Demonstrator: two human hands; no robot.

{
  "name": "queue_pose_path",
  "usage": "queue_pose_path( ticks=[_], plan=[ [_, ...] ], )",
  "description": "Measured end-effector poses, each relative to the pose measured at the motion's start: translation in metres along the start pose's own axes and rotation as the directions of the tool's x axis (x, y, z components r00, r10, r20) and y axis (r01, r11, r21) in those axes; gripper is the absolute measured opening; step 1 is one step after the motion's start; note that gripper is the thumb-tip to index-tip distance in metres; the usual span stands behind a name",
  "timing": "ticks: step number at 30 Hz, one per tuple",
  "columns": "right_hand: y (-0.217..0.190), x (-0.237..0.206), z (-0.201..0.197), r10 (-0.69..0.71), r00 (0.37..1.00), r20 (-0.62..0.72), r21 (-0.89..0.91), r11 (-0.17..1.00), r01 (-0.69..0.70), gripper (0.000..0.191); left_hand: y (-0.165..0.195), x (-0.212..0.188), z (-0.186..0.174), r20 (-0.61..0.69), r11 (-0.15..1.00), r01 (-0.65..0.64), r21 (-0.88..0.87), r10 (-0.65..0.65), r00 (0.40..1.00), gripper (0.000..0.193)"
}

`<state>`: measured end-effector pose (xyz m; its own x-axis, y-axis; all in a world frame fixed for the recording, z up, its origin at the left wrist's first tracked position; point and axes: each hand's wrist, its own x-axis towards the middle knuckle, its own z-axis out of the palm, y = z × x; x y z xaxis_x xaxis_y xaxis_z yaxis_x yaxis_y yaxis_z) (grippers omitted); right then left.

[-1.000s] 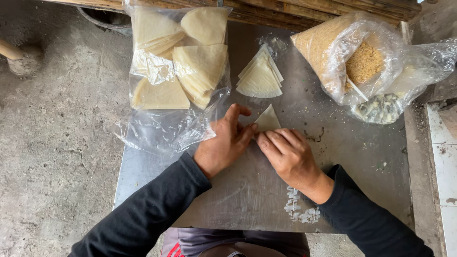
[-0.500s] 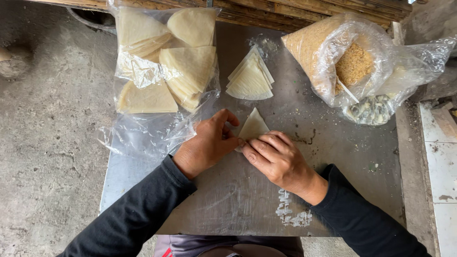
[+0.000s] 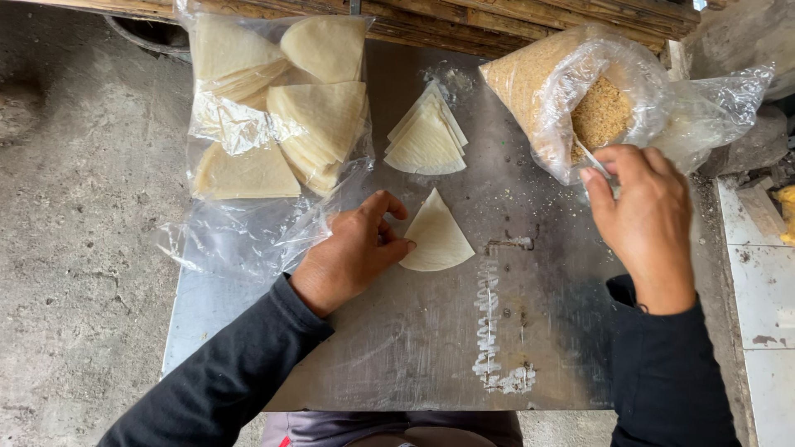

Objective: The person repeatedly scoops a crumbly filling into triangular pastry sheets, folds them into sealed triangular packets, and places them on a metal table. The person uses a small plastic scoop to transfer the filling from a plastic bag to the pastry.

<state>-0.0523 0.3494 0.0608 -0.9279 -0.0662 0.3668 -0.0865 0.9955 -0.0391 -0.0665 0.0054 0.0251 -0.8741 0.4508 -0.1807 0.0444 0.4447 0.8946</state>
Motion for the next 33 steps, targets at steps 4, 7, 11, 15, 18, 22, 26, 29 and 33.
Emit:
queue_pose_path(
  ticks=[4, 7, 11, 15, 18, 22, 26, 29, 33],
  plan=[
    [0.015, -0.008, 0.020, -0.060, 0.992, -0.110, 0.026, 0.998, 0.063, 0.010, 0.003, -0.001, 0.000, 0.007, 0.998, -0.048, 0.029, 0.047, 0.999, 0.041],
    [0.026, -0.010, 0.023, -0.039, 0.987, -0.154, 0.033, 0.998, 0.044, 0.006, 0.001, -0.002, 0.001, 0.001, 0.996, -0.084, 0.025, 0.084, 0.996, 0.039],
    [0.031, -0.010, 0.019, -0.012, 0.978, -0.209, 0.015, 1.000, 0.015, 0.007, -0.001, -0.002, 0.002, -0.011, 0.993, -0.111, 0.033, 0.111, 0.994, 0.036],
    [0.027, -0.007, 0.022, 0.010, 0.982, -0.190, 0.089, 0.996, 0.007, 0.006, -0.001, -0.003, 0.001, -0.002, 0.994, -0.101, 0.048, 0.101, 0.995, 0.035],
    [0.026, -0.004, 0.028, 0.192, 0.977, -0.088, 0.362, 0.920, -0.149, 0.007, 0.001, -0.004, 0.001, 0.004, 0.994, -0.080, 0.068, 0.080, 0.997, 0.034],
    [0.034, 0.003, 0.040, 0.375, 0.925, 0.069, 0.618, 0.711, -0.334, 0.009, 0.002, -0.004, 0.001, 0.002, 0.993, -0.097, 0.066, 0.097, 0.995, 0.033],
    [0.045, 0.008, 0.047, 0.391, 0.909, 0.145, 0.818, 0.469, -0.332, 0.009, 0.002, -0.004, 0.000, 0.002, 0.992, -0.110, 0.069, 0.110, 0.994, 0.032],
    [0.049, 0.007, 0.047, 0.396, 0.901, 0.176, 0.850, 0.400, -0.342, 0.009, 0.002, -0.003, 0.001, 0.015, 0.996, -0.070, 0.064, 0.069, 0.997, 0.032],
    [0.049, 0.005, 0.042, 0.405, 0.904, 0.135, 0.869, 0.389, -0.305, 0.010, 0.001, -0.003, 0.001, 0.008, 0.994, -0.087, 0.062, 0.087, 0.996, 0.032]
  ],
)
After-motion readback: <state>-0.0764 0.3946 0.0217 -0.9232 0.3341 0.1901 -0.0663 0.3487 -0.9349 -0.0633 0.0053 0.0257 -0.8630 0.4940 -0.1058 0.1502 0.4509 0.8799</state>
